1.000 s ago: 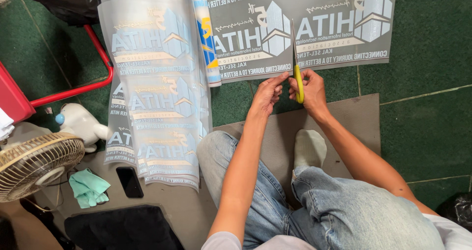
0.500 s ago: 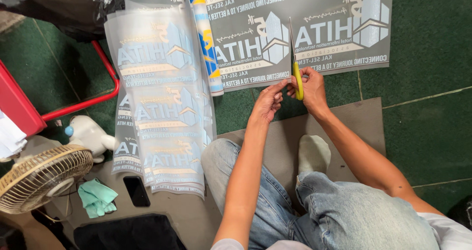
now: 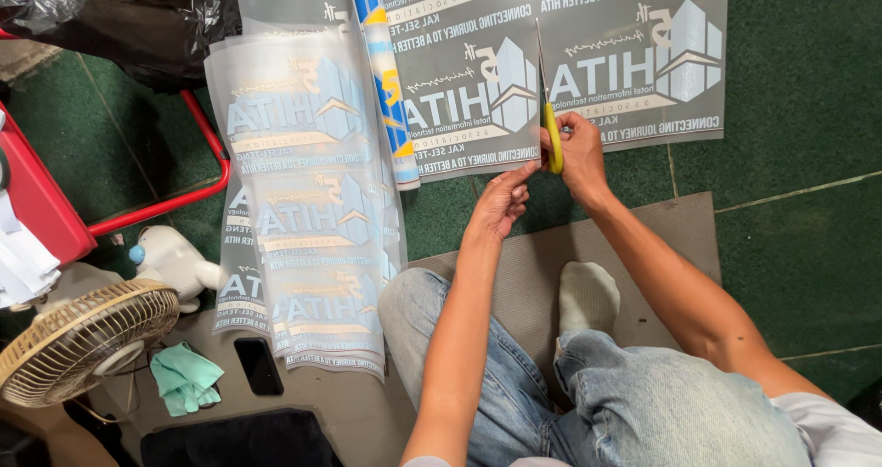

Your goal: The person sits on the floor and cuts printed vinyl sticker sheets with scissors, trimming along the edges of the printed designs. They reposition and turn the sheets between cuts and set trimmed pieces aside on the floor.

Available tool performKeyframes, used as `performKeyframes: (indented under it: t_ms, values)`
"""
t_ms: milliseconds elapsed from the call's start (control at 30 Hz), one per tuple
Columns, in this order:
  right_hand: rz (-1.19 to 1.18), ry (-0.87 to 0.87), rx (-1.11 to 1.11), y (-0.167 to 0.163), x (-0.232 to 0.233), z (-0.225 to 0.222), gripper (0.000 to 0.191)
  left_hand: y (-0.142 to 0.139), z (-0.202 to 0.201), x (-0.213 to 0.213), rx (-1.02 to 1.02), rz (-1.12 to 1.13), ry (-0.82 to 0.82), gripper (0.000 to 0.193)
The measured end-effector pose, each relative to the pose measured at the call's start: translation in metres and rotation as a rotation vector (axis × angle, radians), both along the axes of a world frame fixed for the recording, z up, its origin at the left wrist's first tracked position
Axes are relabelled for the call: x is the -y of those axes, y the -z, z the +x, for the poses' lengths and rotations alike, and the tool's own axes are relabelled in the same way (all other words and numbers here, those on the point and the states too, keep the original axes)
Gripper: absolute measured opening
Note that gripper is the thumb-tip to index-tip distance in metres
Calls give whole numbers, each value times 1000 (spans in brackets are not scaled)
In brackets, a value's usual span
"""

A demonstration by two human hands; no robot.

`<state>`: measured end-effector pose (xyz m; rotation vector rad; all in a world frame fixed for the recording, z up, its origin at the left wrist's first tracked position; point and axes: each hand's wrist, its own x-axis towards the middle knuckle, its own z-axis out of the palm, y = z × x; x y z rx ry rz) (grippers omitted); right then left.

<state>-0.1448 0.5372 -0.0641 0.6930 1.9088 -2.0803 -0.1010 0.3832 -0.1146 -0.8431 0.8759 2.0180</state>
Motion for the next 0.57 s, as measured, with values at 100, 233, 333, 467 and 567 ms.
performKeyframes:
  t_ms: [100,233,333,467,567]
  values:
    - [-25,2,-22,-1,1,-6,27,-1,1,1,-12,36,-5,25]
    - [-40,2,-52,-3,1,-16,24,-3,2,0,-9,41,12,26]
    - [-40,10,-72,-5,2,-24,23,-6,2,0,-9,43,21,26]
    - [-18,9,-81,-10,3,-35,23,-7,3,-2,-2,49,18,26]
    - [-4,-7,-112,-11,2,-42,23,-6,5,-3,3,55,19,25]
